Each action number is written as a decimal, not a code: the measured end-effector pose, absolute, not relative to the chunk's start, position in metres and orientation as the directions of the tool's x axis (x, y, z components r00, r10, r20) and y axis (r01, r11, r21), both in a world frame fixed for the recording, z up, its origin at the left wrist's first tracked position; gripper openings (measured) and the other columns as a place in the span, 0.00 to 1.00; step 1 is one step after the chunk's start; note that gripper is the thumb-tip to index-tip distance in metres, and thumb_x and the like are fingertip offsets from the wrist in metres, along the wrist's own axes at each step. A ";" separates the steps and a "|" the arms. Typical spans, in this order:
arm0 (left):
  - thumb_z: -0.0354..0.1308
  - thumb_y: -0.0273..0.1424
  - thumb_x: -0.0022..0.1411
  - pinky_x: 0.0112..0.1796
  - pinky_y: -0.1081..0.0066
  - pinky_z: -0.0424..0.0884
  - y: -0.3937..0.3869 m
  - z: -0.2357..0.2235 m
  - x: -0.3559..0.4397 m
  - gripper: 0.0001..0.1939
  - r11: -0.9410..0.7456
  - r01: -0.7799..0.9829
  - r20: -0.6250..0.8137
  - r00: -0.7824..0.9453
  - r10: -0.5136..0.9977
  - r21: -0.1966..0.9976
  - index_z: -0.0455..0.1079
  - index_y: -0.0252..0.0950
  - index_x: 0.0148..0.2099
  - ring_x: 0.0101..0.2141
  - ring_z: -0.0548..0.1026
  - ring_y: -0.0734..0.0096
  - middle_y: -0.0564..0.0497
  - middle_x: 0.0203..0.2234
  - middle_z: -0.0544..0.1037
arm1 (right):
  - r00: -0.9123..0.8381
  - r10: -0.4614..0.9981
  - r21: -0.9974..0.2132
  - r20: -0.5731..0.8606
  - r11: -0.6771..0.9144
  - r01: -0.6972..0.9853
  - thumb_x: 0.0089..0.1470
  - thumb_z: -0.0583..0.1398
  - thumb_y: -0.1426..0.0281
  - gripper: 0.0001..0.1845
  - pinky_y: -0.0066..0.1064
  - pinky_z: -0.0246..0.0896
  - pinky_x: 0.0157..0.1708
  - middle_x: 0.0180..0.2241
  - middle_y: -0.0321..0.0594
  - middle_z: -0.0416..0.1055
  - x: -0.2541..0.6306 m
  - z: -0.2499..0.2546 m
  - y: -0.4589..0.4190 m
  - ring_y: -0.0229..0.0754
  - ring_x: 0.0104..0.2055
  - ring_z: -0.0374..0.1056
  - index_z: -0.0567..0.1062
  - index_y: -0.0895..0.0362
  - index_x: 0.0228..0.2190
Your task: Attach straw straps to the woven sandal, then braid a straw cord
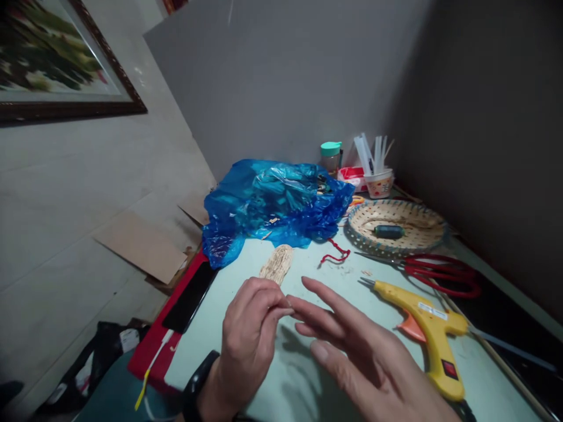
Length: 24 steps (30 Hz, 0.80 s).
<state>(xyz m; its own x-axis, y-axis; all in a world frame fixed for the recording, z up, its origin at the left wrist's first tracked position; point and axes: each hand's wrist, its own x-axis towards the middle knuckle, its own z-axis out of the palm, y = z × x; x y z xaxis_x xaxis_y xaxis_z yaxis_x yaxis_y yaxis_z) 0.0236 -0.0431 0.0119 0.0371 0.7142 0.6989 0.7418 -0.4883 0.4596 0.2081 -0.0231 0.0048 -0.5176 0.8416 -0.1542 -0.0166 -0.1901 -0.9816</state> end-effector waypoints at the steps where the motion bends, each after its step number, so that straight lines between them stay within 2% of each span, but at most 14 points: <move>1: 0.50 0.18 0.65 0.37 0.65 0.70 -0.044 0.011 0.023 0.09 -0.485 0.741 0.698 0.031 0.715 0.464 0.67 0.35 0.36 0.33 0.71 0.67 0.48 0.30 0.73 | -0.529 0.836 -0.981 -0.146 -0.192 -0.032 0.56 0.62 0.55 0.38 0.49 0.62 0.57 0.63 0.46 0.60 0.208 0.006 -0.020 0.58 0.62 0.60 0.58 0.44 0.64; 4: 0.51 0.17 0.65 0.36 0.68 0.70 -0.049 0.008 0.020 0.10 -0.485 0.714 0.700 -0.009 0.714 0.504 0.67 0.36 0.35 0.33 0.71 0.69 0.50 0.29 0.72 | -0.544 0.833 -0.977 -0.103 -0.188 -0.103 0.57 0.62 0.56 0.36 0.50 0.62 0.57 0.62 0.48 0.62 0.205 0.014 -0.012 0.57 0.60 0.62 0.60 0.46 0.63; 7: 0.56 0.15 0.61 0.33 0.73 0.71 -0.054 0.005 0.016 0.11 -0.535 0.639 0.728 -0.058 0.683 0.553 0.70 0.37 0.36 0.30 0.74 0.73 0.52 0.28 0.75 | -0.557 0.827 -0.972 -0.080 -0.188 -0.139 0.57 0.63 0.58 0.31 0.51 0.62 0.57 0.59 0.51 0.65 0.200 0.023 -0.011 0.57 0.59 0.63 0.66 0.51 0.60; 11: 0.58 0.16 0.60 0.22 0.77 0.69 -0.058 0.006 0.012 0.12 -0.532 0.517 0.684 -0.152 0.714 0.670 0.76 0.39 0.37 0.22 0.73 0.78 0.54 0.29 0.78 | -0.578 0.815 -0.980 -0.046 -0.148 -0.130 0.57 0.63 0.59 0.20 0.42 0.65 0.55 0.53 0.46 0.72 0.195 0.031 -0.014 0.52 0.55 0.68 0.75 0.51 0.50; 13: 0.58 0.17 0.60 0.25 0.77 0.71 -0.060 0.008 0.013 0.13 -0.506 0.511 0.666 -0.191 0.721 0.695 0.77 0.39 0.38 0.22 0.74 0.78 0.55 0.29 0.79 | -0.595 0.803 -0.990 -0.021 -0.099 -0.098 0.58 0.62 0.59 0.17 0.40 0.67 0.52 0.49 0.44 0.75 0.195 0.031 -0.016 0.50 0.52 0.70 0.77 0.50 0.47; 15: 0.57 0.17 0.62 0.30 0.75 0.74 -0.060 0.011 0.015 0.13 -0.486 0.537 0.664 -0.202 0.720 0.690 0.77 0.39 0.40 0.25 0.76 0.76 0.54 0.31 0.80 | -0.603 0.798 -0.997 -0.006 -0.048 -0.055 0.59 0.61 0.58 0.16 0.40 0.68 0.51 0.47 0.42 0.75 0.197 0.028 -0.019 0.50 0.50 0.71 0.77 0.48 0.47; 18: 0.58 0.17 0.61 0.37 0.73 0.75 -0.059 0.013 0.020 0.13 -0.528 0.587 0.718 -0.136 0.683 0.613 0.76 0.38 0.43 0.34 0.78 0.71 0.52 0.34 0.80 | -0.577 0.817 -0.999 -0.014 0.009 0.037 0.59 0.61 0.57 0.18 0.44 0.62 0.57 0.53 0.39 0.72 0.202 0.020 -0.027 0.51 0.55 0.67 0.76 0.43 0.51; 20: 0.60 0.15 0.58 0.36 0.73 0.75 -0.059 0.012 0.024 0.15 -0.585 0.600 0.768 -0.080 0.635 0.546 0.76 0.38 0.43 0.35 0.78 0.70 0.51 0.33 0.80 | -0.559 0.829 -0.998 -0.028 0.011 0.065 0.59 0.61 0.57 0.20 0.45 0.59 0.59 0.57 0.38 0.69 0.206 0.017 -0.033 0.53 0.59 0.63 0.74 0.41 0.53; 24: 0.61 0.12 0.54 0.28 0.74 0.73 -0.061 0.008 0.024 0.20 -0.628 0.573 0.801 -0.088 0.592 0.527 0.78 0.39 0.43 0.29 0.76 0.72 0.52 0.30 0.79 | -0.629 0.777 -0.994 -0.021 -0.083 -0.069 0.59 0.61 0.58 0.22 0.40 0.67 0.52 0.55 0.41 0.71 0.207 0.024 -0.043 0.51 0.53 0.69 0.73 0.44 0.55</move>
